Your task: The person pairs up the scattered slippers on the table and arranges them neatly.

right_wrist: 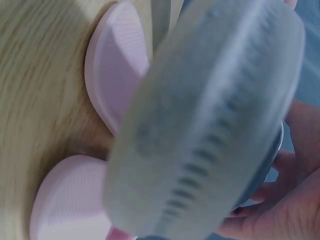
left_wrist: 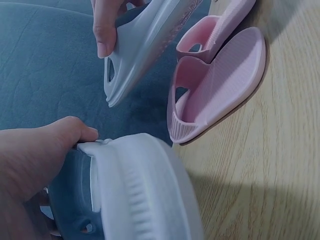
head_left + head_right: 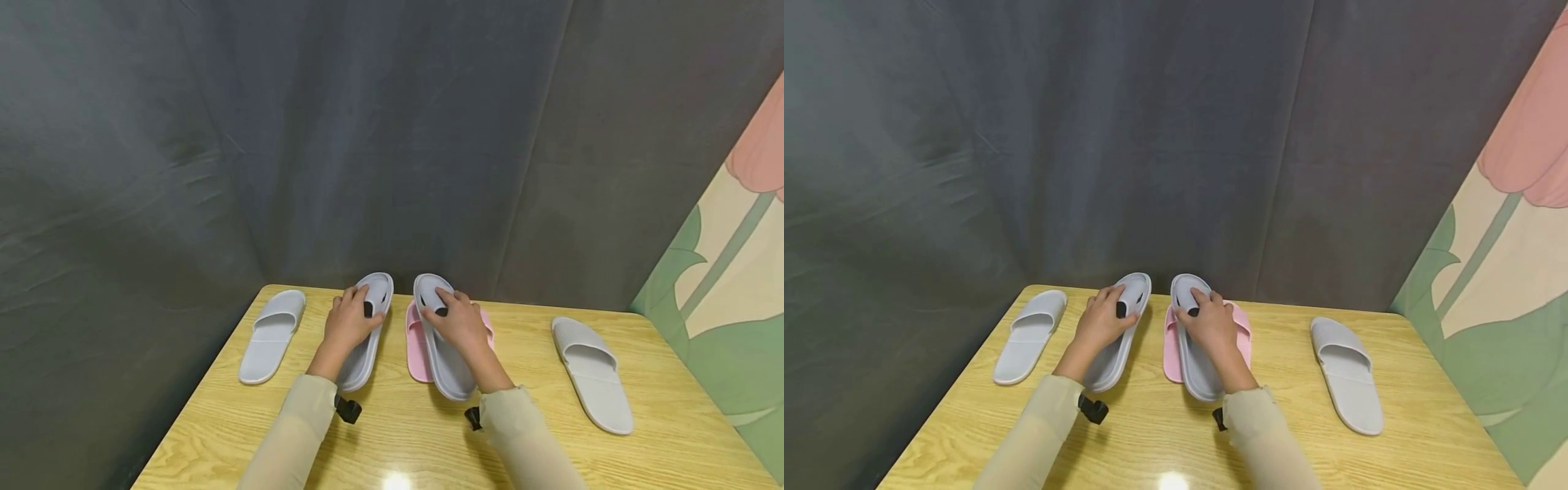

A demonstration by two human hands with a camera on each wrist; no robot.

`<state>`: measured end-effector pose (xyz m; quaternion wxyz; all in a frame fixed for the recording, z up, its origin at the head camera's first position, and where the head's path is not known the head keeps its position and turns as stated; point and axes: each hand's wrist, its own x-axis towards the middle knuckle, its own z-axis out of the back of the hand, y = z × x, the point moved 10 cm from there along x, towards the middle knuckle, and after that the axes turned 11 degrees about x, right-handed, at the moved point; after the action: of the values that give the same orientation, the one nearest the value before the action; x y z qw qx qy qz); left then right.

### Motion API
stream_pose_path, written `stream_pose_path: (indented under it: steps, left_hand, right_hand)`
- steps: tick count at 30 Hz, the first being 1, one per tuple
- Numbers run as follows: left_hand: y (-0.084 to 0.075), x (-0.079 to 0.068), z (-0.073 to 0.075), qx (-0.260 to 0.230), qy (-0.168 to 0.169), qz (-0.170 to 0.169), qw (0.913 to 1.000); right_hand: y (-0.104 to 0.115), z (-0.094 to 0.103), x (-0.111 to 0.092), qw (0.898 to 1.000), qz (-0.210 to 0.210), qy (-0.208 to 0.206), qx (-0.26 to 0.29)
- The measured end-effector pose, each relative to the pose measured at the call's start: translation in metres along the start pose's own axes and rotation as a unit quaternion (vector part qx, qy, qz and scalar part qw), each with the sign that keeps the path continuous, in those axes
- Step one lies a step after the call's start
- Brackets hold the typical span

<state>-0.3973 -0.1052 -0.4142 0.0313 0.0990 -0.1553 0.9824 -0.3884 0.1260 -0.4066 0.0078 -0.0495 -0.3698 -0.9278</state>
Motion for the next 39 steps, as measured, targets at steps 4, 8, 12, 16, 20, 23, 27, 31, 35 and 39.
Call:
stream_pose_path:
  steps: [4, 8, 12, 16, 20, 23, 27, 31, 35, 39]
  left_hand:
    - [-0.001, 0.000, 0.001, -0.002, -0.005, -0.001, 1.0000]
    - [-0.002, -0.001, 0.001, -0.012, -0.011, -0.002, 0.9999]
    - [-0.003, -0.003, 0.001, -0.015, -0.019, -0.003, 0.9997]
    - [-0.004, -0.003, 0.000, -0.012, -0.021, -0.002, 0.9997]
    - [-0.007, -0.003, 0.000, -0.015, -0.021, -0.004, 0.9997]
    - [-0.008, -0.003, 0.000, -0.017, -0.021, -0.005, 0.9996]
    - [-0.009, -0.003, -0.001, -0.014, -0.019, -0.002, 0.9997]
    - [-0.008, -0.003, -0.002, -0.012, -0.017, 0.003, 0.9998]
    - [-0.006, -0.003, -0.002, -0.015, -0.015, 0.009, 0.9997]
    - [-0.004, -0.004, -0.002, -0.019, -0.019, 0.011, 0.9996]
  right_hand:
    - [0.006, -0.002, 0.000, 1.000, 0.015, -0.010, 0.002]
    - [0.012, -0.002, -0.002, 1.000, 0.023, -0.018, 0.007]
    - [0.014, -0.005, -0.003, 0.999, 0.023, -0.021, 0.007]
    - [0.015, -0.008, -0.002, 1.000, 0.019, -0.019, 0.009]
    - [0.016, -0.010, -0.002, 1.000, 0.016, -0.022, 0.009]
    - [0.018, -0.010, -0.002, 1.000, 0.016, -0.025, 0.006]
    - [0.021, -0.013, -0.001, 1.000, 0.014, -0.027, 0.004]
    - [0.023, -0.016, -0.001, 1.000, 0.011, -0.027, 0.004]
    - [0.027, -0.019, -0.001, 0.999, 0.015, -0.033, 0.000]
    - [0.029, -0.023, -0.001, 0.999, 0.014, -0.031, -0.002]
